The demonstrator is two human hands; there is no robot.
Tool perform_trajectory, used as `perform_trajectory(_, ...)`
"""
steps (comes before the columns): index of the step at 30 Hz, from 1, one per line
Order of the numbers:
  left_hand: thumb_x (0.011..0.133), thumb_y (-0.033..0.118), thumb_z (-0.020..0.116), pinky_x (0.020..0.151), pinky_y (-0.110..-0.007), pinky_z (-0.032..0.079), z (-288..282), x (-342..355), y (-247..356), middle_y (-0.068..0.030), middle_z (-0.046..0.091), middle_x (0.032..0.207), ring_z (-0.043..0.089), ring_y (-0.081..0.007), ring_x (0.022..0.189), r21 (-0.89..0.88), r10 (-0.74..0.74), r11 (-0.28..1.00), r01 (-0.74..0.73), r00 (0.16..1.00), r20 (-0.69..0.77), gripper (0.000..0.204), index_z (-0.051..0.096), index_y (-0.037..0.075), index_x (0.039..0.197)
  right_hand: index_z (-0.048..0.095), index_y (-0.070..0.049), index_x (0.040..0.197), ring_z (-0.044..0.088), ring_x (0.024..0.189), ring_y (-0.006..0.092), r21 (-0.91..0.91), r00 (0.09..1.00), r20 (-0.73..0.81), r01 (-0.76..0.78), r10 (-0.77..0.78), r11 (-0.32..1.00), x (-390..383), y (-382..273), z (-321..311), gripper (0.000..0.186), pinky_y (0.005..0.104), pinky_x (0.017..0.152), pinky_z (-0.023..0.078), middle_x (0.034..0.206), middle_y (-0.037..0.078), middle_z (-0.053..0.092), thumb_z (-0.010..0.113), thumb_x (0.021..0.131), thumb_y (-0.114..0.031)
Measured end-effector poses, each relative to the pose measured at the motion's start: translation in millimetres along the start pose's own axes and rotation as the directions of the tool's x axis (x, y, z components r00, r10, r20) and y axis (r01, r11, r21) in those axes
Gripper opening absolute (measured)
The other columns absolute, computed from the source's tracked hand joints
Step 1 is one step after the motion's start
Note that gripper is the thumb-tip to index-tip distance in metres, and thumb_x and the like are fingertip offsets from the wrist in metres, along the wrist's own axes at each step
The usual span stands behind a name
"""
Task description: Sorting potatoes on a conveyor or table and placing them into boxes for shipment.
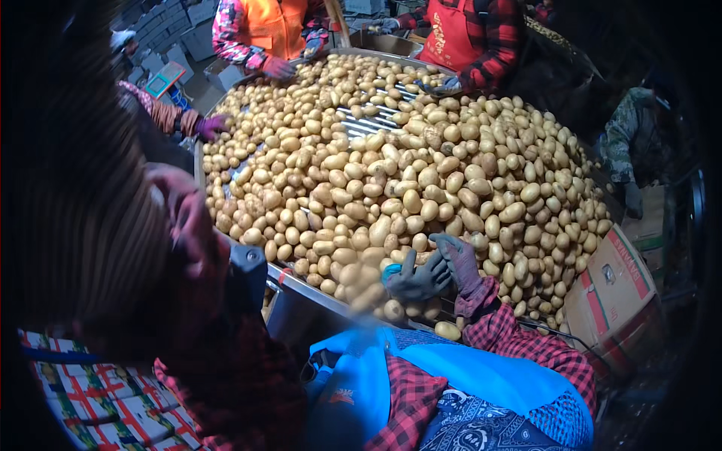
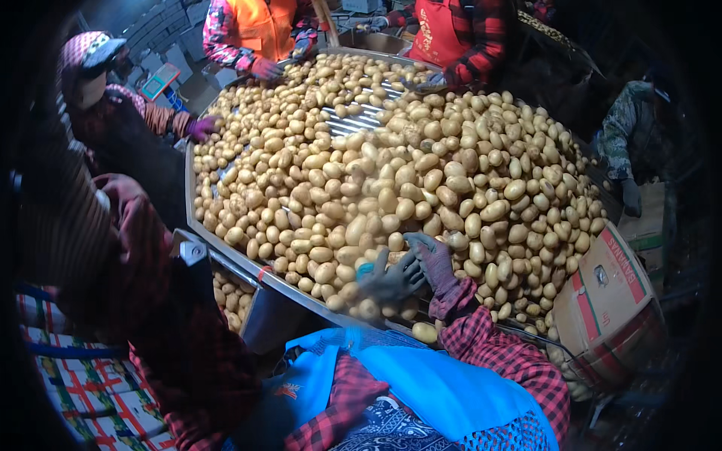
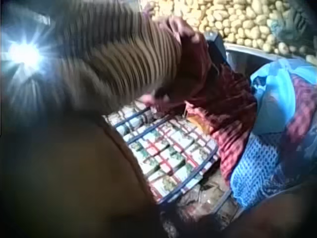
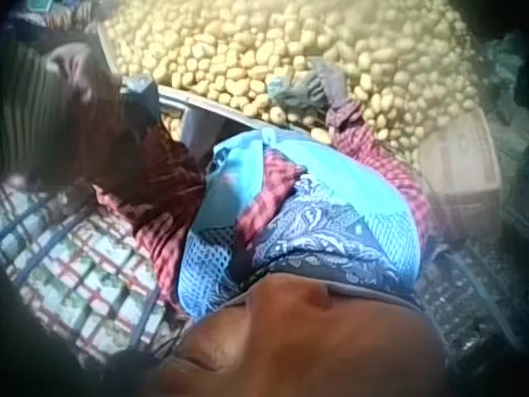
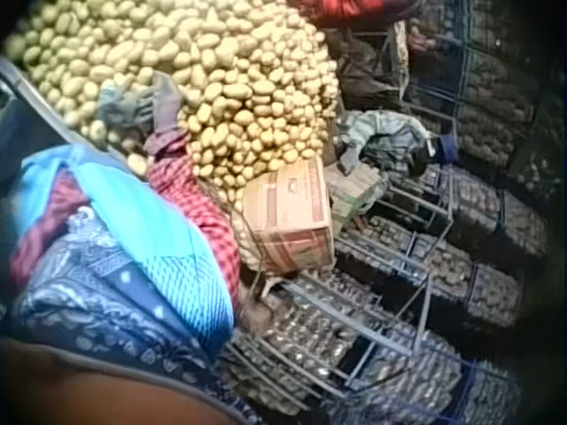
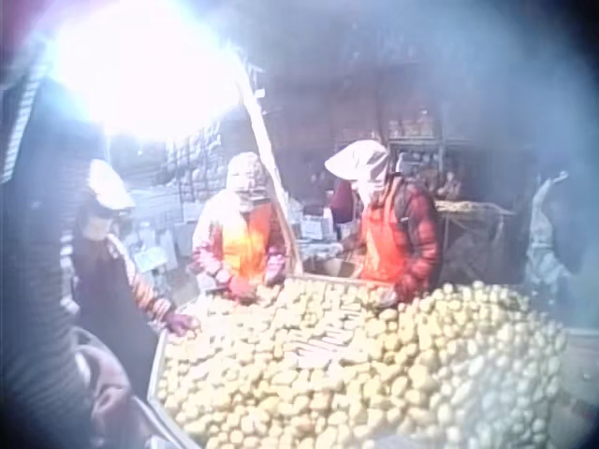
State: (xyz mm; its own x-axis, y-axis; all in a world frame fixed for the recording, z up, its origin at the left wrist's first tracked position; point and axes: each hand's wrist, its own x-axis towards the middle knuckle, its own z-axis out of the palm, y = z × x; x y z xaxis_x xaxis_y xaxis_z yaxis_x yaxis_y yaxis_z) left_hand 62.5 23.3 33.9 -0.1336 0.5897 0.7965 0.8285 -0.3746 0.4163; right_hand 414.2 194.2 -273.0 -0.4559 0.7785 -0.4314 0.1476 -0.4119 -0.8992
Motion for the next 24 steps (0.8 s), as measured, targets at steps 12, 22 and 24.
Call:
perform_trajectory(12, 0.082, 0.010, 0.069, 0.088, -0.032, 0.051, 24.0, -13.9, 9.7, -0.0131, 0.066, 0.106, 0.064, -0.0208, 0.103, -0.010, -0.027, 1.000, 0.027, 0.998, 0.051, 0.036, 0.063, 0.002, 0.116, 0.065, 0.000, 0.119, 0.056, 0.081, 0.0060, -0.063, 0.980, -0.024, 0.194, -0.196, 0.979, 2.8, 35.7, -6.1, 0.030, 0.0200, 0.069, 0.049, 0.098, 0.001, 0.065, 0.060, 0.099, -0.022)
perform_trajectory(22, 0.081, 0.011, 0.070, 0.087, -0.031, 0.051, 10.3, -85.4, 35.6, -0.0129, 0.066, 0.104, 0.064, -0.0206, 0.102, 0.149, -0.225, 0.961, 0.234, 0.972, -0.072, 0.035, 0.064, 0.002, 0.115, 0.066, -0.001, 0.116, 0.062, 0.093, 0.0127, -0.148, 0.921, 0.042, 0.388, -0.387, 0.910, 25.2, 58.3, 6.1, 0.025, 0.0289, 0.086, 0.052, 0.102, 0.004, 0.069, 0.062, 0.097, -0.017)
perform_trajectory(24, 0.081, 0.011, 0.070, 0.087, -0.031, 0.051, 10.9, -91.3, 39.4, -0.0129, 0.066, 0.104, 0.064, -0.0206, 0.102, 0.154, -0.246, 0.955, 0.254, 0.967, -0.069, 0.035, 0.064, 0.003, 0.115, 0.066, -0.002, 0.117, 0.061, 0.090, 0.0121, -0.039, 0.958, 0.048, 0.285, -0.283, 0.958, 12.1, 28.4, 15.8, 0.025, 0.0285, 0.083, 0.052, 0.099, 0.003, 0.069, 0.061, 0.098, -0.017)
